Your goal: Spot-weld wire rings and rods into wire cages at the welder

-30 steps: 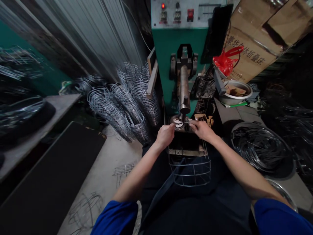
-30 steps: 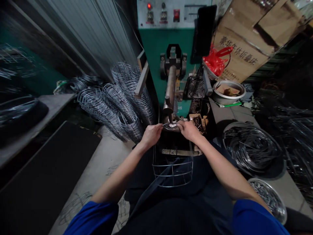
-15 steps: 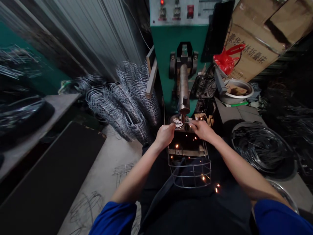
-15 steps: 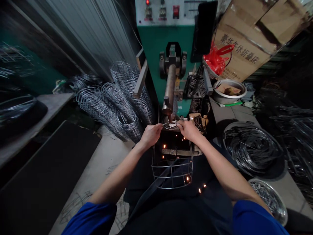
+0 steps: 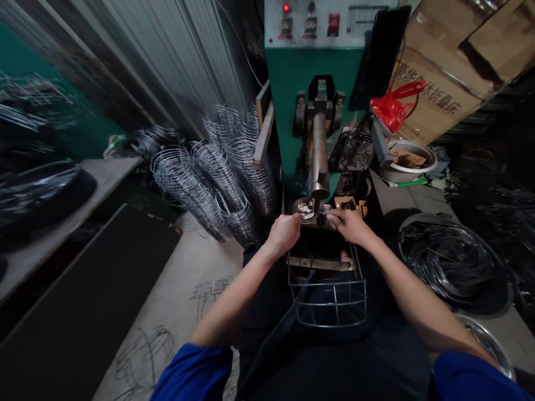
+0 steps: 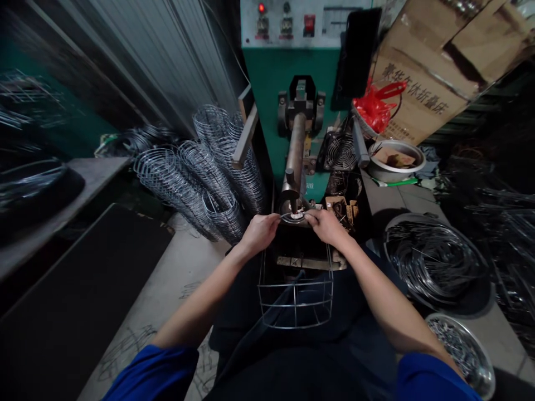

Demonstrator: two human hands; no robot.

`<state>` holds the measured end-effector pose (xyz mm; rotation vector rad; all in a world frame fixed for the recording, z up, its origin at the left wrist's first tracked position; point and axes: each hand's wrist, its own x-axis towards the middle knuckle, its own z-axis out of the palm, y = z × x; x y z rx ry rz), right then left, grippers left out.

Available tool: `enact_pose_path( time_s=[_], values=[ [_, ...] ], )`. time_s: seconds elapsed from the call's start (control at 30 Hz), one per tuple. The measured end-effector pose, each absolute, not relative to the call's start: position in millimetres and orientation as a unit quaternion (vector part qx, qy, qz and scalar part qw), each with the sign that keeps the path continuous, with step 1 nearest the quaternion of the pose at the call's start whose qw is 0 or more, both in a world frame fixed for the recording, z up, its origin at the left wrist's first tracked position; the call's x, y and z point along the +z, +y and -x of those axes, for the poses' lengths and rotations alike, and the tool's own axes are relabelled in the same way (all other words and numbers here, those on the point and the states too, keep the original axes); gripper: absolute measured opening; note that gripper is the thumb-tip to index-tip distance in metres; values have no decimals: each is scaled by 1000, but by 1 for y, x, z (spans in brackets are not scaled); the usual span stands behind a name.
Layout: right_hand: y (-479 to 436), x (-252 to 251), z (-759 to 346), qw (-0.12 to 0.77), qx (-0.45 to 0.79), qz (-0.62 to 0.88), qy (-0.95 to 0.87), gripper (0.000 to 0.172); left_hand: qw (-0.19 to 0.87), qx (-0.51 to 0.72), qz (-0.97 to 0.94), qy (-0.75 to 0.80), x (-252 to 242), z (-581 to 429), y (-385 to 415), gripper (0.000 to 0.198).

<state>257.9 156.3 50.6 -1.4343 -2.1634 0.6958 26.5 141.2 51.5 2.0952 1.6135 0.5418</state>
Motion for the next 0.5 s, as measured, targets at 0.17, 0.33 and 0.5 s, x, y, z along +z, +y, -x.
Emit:
enact_pose_path(
  time_s=[0.17,0.33,0.5],
  values=[
    [134,41,-267,244,401,576,-670,36,244,240,-744,573,52,-28,142,22],
    [94,54,-274,341,373,580,-639,44,390,363,-659,531,37,-11,121,42],
    [75,73,-279,429,142,561,-693,31,735,441,-275,435,-19,-11,44,94]
  ],
)
